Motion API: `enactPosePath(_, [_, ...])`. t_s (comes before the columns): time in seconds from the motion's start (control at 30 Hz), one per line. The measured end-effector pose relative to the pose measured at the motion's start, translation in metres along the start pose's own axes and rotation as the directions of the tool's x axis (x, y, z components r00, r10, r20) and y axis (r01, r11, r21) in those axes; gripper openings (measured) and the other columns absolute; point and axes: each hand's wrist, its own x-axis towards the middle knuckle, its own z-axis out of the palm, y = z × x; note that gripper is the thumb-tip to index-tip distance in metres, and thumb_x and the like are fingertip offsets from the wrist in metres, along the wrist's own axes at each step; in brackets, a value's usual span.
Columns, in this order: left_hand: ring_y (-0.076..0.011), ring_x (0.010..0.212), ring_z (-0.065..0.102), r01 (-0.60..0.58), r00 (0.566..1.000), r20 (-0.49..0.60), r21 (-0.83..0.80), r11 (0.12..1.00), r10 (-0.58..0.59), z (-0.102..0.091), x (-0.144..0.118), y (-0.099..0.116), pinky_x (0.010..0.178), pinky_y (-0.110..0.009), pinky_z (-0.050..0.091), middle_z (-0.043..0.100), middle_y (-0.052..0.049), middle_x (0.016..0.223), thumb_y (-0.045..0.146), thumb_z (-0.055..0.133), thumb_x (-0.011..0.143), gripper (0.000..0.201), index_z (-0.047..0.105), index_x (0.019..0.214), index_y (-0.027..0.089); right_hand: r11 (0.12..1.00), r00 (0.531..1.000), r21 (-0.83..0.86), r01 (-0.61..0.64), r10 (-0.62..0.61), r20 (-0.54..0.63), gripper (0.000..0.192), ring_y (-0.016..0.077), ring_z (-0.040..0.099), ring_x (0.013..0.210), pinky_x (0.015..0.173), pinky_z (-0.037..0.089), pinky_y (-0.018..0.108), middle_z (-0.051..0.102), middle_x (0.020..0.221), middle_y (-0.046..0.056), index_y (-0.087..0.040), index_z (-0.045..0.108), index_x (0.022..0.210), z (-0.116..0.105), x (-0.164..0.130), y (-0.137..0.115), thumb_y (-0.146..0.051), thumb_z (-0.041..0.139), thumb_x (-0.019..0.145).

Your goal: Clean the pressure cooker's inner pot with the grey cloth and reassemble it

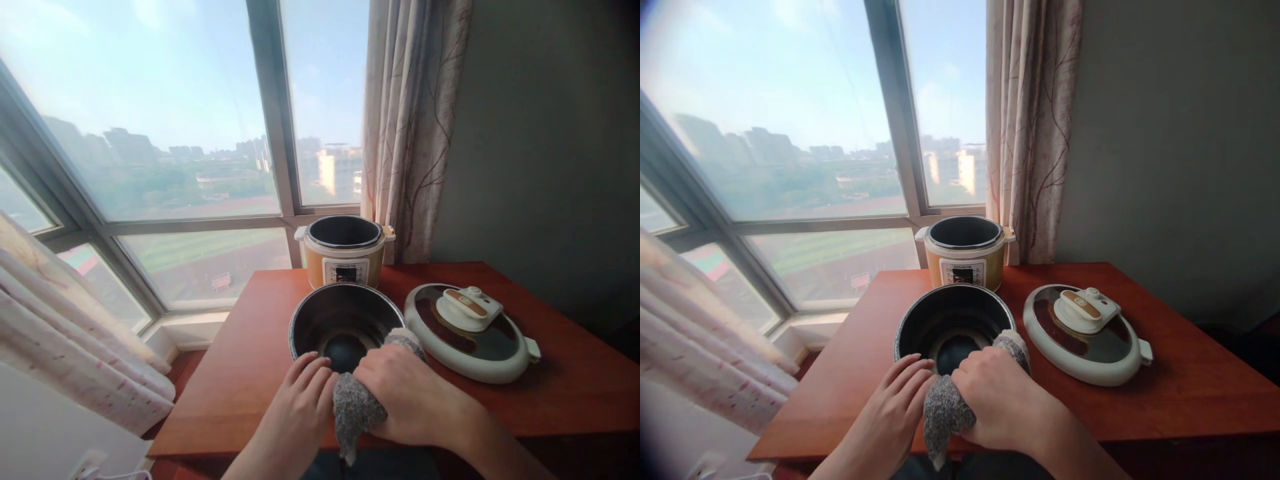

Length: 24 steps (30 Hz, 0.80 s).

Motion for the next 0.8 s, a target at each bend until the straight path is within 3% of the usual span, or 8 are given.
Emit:
enactPosePath(0.13, [-0.0224,0.092,0.064,0.052,0.996,-0.066,-0.020,0.998,-0.053,0.008,0.004,0.002,0.100,-0.043,0.047,0.068,-0.006,0.086,0.008,0.044,0.088,0.021,0.062,0.089,0.019,1.000,1.000,-0.023,0.013,-0.014,-0.012,0.018,0.0217,0.061,0.078,0.066,0.033,0.032,0.069,0.087,0.006,-0.019,0.062,0.083,0.008,0.006,-0.009,-0.036,0.063,0.079])
enactPosePath(0.3, [-0.0175,0.069,0.056,0.015,0.997,-0.073,-0.056,0.998,-0.019,0.002,0.008,-0.016,0.084,-0.037,0.052,0.057,-0.002,0.068,0.001,0.035,0.084,0.028,0.050,0.072,0.021,0.997,0.998,-0.049,0.067,-0.067,0.000,0.025,0.0226,0.061,0.081,0.068,0.035,0.032,0.069,0.091,0.009,-0.017,0.061,0.089,0.011,0.006,-0.002,-0.042,0.061,0.084])
enactPosePath(0.57, [-0.0146,0.074,0.056,-0.134,0.986,-0.110,-0.090,0.987,0.123,-0.001,0.011,-0.042,0.090,-0.034,0.049,0.057,0.000,0.069,-0.003,0.031,0.086,0.032,0.047,0.071,0.020,0.951,0.948,-0.028,0.308,-0.304,0.093,0.027,0.0189,0.063,0.077,0.069,0.034,0.031,0.071,0.086,0.003,-0.020,0.064,0.088,-0.004,0.006,0.049,-0.046,0.068,0.078])
enactPosePath(0.7, [-0.0153,0.081,0.059,-0.184,0.981,-0.093,-0.141,0.973,0.172,-0.004,0.014,-0.058,0.093,-0.035,0.049,0.061,-0.001,0.075,-0.001,0.031,0.089,0.031,0.048,0.074,0.021,0.929,0.921,-0.011,0.371,-0.366,0.134,0.019,0.0178,0.063,0.078,0.081,0.036,0.032,0.072,0.081,0.002,-0.021,0.067,0.082,-0.014,0.013,0.081,-0.038,0.071,0.076])
enactPosePath(0.8, [-0.0145,0.080,0.058,-0.203,0.979,-0.064,-0.161,0.966,0.195,-0.006,0.015,-0.065,0.094,-0.035,0.049,0.060,-0.001,0.075,-0.001,0.031,0.090,0.031,0.047,0.073,0.021,0.916,0.908,0.028,0.400,-0.401,0.124,0.017,0.0193,0.064,0.087,0.092,0.036,0.034,0.073,0.088,0.003,-0.021,0.070,0.088,-0.022,0.020,0.106,-0.026,0.072,0.072])
